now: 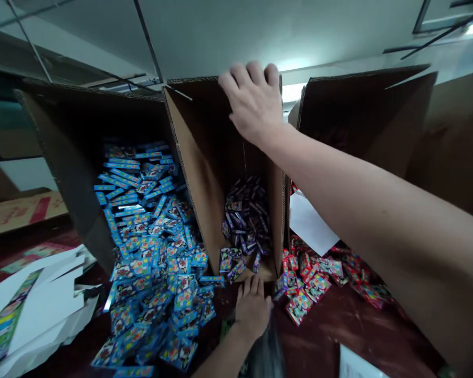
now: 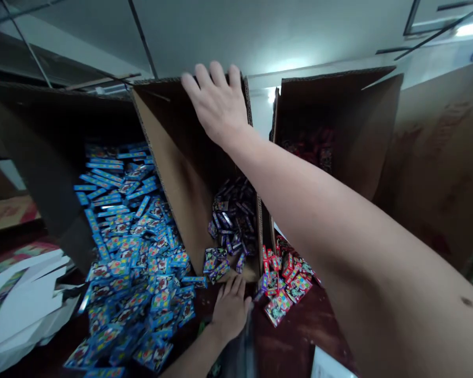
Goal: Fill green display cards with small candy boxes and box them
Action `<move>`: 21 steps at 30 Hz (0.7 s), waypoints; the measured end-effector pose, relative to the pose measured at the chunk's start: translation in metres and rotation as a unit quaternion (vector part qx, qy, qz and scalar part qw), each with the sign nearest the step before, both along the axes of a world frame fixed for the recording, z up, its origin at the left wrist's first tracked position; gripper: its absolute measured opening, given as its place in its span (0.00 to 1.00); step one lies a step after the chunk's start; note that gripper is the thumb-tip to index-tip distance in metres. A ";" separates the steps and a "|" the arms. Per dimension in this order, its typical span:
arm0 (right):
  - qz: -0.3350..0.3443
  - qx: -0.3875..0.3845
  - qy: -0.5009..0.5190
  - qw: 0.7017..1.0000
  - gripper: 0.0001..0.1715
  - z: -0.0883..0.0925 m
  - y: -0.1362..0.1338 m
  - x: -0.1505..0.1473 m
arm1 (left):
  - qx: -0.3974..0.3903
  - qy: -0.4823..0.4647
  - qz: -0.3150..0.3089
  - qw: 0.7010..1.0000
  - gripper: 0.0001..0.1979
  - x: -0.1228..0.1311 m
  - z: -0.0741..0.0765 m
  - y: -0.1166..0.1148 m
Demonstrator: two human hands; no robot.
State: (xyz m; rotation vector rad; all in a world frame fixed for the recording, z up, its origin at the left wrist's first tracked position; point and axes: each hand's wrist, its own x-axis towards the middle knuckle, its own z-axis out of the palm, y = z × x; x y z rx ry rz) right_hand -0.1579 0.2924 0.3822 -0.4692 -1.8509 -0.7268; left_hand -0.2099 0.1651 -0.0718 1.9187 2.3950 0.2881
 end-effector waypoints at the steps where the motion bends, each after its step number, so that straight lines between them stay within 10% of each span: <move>1: -0.012 -0.006 0.012 1.000 0.25 0.008 -0.002 -0.005 | 0.000 -0.002 0.004 1.000 0.30 -0.001 -0.005 -0.001; 8: -0.089 -0.054 -0.063 0.993 0.33 0.038 -0.027 -0.007 | -0.003 -0.020 0.001 1.000 0.32 -0.005 -0.011 -0.004; 14: -0.052 -0.072 -0.023 0.996 0.11 0.014 -0.090 0.047 | 0.001 -0.041 -0.004 0.999 0.31 -0.006 -0.007 -0.006; 21: 0.034 -0.025 0.006 0.999 0.22 -0.014 -0.177 0.094 | 0.041 -0.039 -0.002 0.998 0.29 -0.003 0.003 -0.016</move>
